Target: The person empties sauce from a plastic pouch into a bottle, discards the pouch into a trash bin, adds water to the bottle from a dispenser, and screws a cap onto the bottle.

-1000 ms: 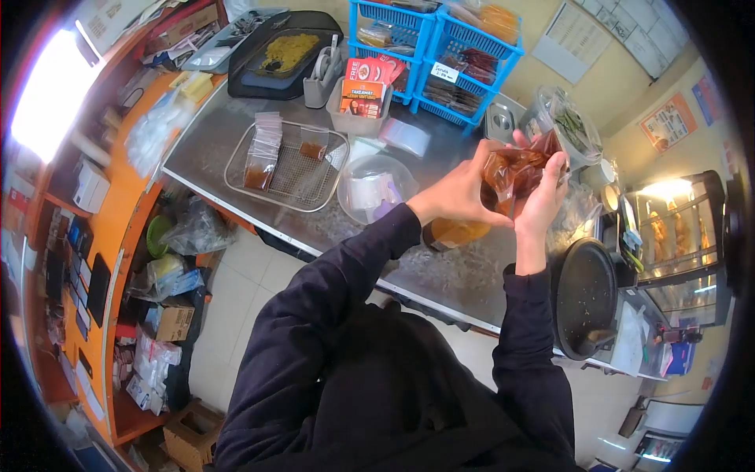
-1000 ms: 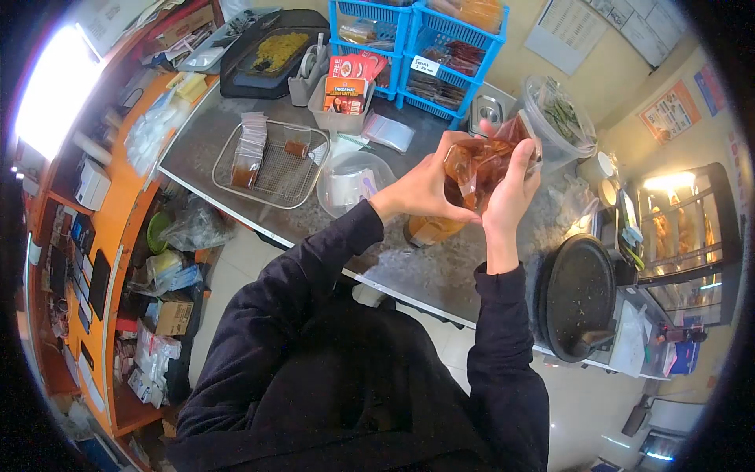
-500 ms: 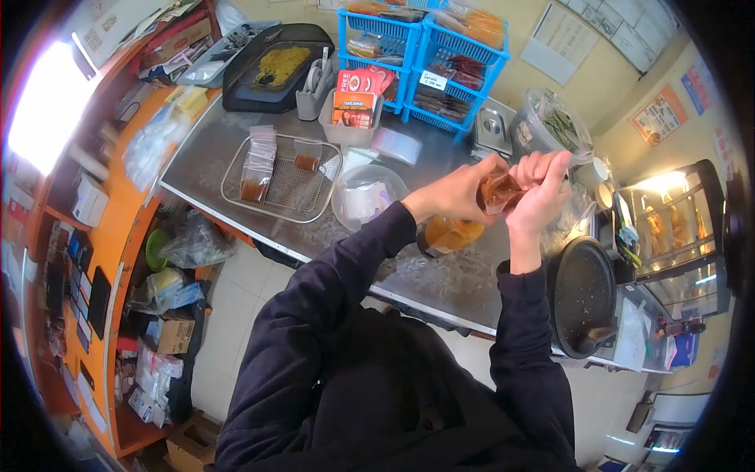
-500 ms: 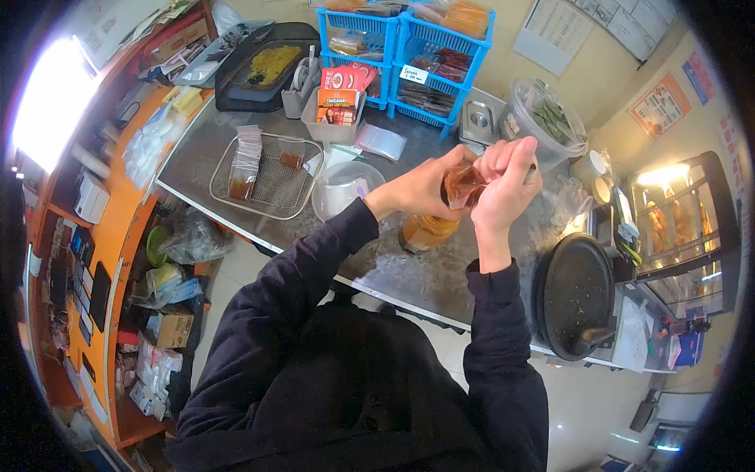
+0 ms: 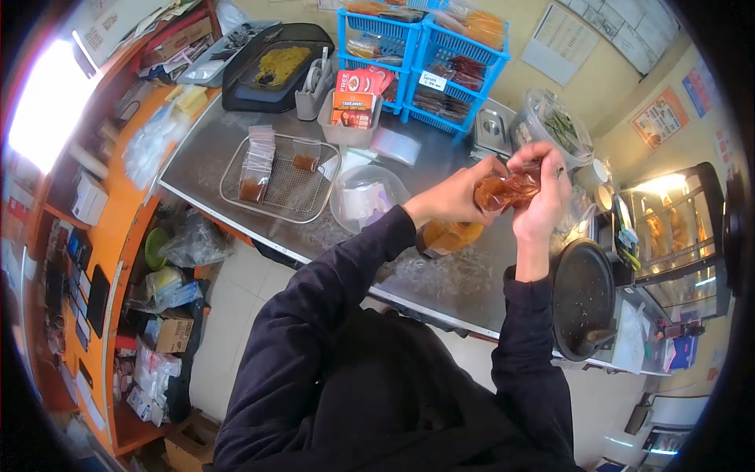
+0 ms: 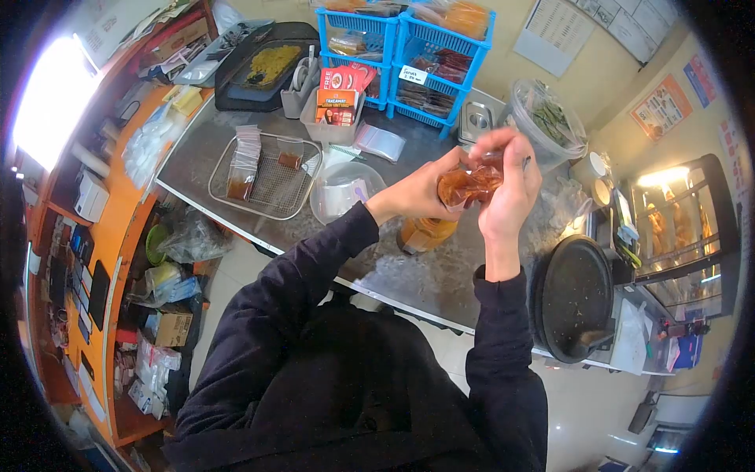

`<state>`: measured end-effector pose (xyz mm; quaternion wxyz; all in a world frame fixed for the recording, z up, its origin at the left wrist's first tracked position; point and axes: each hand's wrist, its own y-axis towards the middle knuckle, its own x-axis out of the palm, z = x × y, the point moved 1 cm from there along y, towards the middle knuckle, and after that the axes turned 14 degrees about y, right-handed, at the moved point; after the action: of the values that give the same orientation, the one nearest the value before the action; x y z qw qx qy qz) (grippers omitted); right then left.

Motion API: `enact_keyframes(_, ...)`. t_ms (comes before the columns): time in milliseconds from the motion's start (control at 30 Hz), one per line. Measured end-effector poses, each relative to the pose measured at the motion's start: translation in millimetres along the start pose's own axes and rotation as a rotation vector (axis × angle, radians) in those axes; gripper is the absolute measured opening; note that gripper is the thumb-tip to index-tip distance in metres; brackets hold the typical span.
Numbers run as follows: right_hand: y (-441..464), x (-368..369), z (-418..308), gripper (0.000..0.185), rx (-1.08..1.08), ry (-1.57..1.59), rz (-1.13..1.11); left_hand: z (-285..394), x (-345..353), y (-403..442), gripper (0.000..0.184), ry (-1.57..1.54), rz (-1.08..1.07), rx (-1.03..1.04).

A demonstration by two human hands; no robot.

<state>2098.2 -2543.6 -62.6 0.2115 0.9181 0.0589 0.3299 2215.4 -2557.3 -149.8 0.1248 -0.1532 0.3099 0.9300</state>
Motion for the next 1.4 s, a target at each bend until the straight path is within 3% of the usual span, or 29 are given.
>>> enact_keyframes(67,6,-4,-2,0.036,0.036,0.061,0.025,-3,1,-2,0.066,-0.027,0.001,-0.048)
enact_keyframes(167,16,-29,3,0.036,0.121,0.231,-0.127,-1,1,-2,0.068,-0.032,0.002,-0.072)
enact_keyframes(267,8,-30,8,0.036,0.069,0.293,-0.102,2,-3,-2,0.068,-0.002,-0.027,-0.06)
enact_keyframes(367,13,-34,8,0.029,0.14,0.423,-0.312,1,-3,0,0.067,0.008,-0.038,-0.034)
enact_keyframes(433,5,-21,6,0.03,-0.05,0.128,-0.227,-2,-1,0,0.068,-0.016,-0.039,-0.054)
enact_keyframes(533,-3,-35,11,0.051,-0.159,-0.258,-0.33,-5,1,1,0.07,-0.041,-0.014,-0.076)
enact_keyframes(600,-18,-27,13,0.046,-0.061,-0.264,-0.337,-4,5,1,0.068,-0.003,0.051,-0.009)
enact_keyframes(633,-19,-35,17,0.026,-0.066,-0.362,-0.281,-4,5,1,0.072,0.101,0.036,0.07)
enact_keyframes(733,-19,-42,38,0.015,-0.188,-0.19,-0.274,-4,4,2,0.084,0.24,0.029,0.156)
enact_keyframes(800,-17,-35,39,0.02,-0.179,-0.092,-0.159,-9,8,1,0.094,0.102,0.094,-0.006)
enact_keyframes(900,-13,-34,42,0.023,-0.154,-0.037,-0.101,-6,6,-2,0.106,0.202,0.176,0.007)
enact_keyframes(1000,-11,-31,43,0.024,-0.146,-0.006,-0.094,-3,3,-7,0.101,-0.055,0.157,-0.095)
enact_keyframes(1100,-12,-30,44,0.025,-0.127,0.014,-0.101,-5,-1,-6,0.089,0.005,0.084,-0.124)
enact_keyframes(1300,-11,-29,34,0.027,-0.058,0.094,-0.08,-8,-5,2,0.048,0.053,-0.072,-0.101)
enact_keyframes(1400,-12,-34,37,0.028,-0.027,0.18,-0.059,-1,-6,4,0.038,0.102,-0.08,-0.012)
